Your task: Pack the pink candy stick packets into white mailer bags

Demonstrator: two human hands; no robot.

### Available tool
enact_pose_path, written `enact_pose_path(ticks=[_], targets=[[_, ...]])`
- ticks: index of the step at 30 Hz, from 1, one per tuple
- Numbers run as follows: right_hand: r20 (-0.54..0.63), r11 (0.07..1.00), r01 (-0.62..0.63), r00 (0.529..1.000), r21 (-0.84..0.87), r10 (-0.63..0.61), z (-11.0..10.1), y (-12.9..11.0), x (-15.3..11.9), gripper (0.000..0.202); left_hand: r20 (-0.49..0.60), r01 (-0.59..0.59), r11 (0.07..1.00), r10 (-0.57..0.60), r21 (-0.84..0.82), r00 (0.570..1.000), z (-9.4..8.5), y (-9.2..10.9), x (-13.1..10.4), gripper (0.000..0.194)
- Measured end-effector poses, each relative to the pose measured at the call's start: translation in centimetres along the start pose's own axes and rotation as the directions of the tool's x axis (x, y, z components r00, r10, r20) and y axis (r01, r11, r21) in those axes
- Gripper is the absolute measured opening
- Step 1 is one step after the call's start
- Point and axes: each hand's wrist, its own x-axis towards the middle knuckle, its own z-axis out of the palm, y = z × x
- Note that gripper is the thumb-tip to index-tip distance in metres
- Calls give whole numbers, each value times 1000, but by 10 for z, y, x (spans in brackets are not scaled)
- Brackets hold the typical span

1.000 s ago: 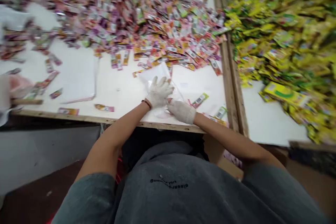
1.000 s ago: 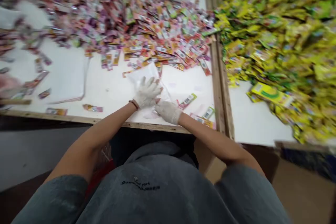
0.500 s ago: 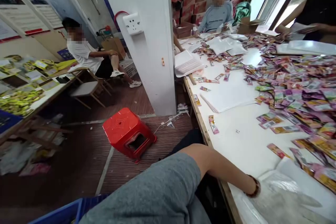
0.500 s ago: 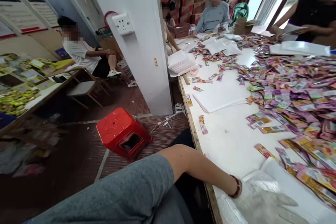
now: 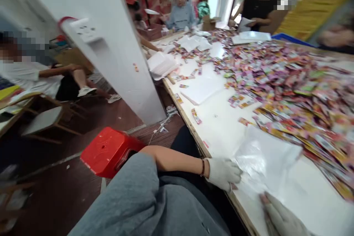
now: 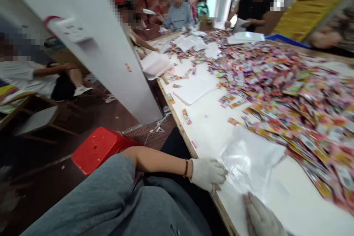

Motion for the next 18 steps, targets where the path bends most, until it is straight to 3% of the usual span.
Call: enact_pose_path(ticks=[4, 8, 12, 18], targets=[[17, 983, -47, 999, -177, 50, -11, -27, 9, 29, 80, 157, 986, -153, -47, 985, -10, 4, 5, 33], [177, 971, -224, 956, -78, 235, -30, -28, 45, 30, 133, 244, 966, -232, -84, 964, -22, -1, 23, 43], [253, 873, -488, 845, 8, 470, -56, -24, 74, 29, 169, 353, 918, -324, -183, 931, -28, -23, 32, 32], [381, 695, -718, 657, 51, 651, -71, -16, 113, 24, 235, 577, 662, -537, -479, 810, -33, -61, 43, 37]])
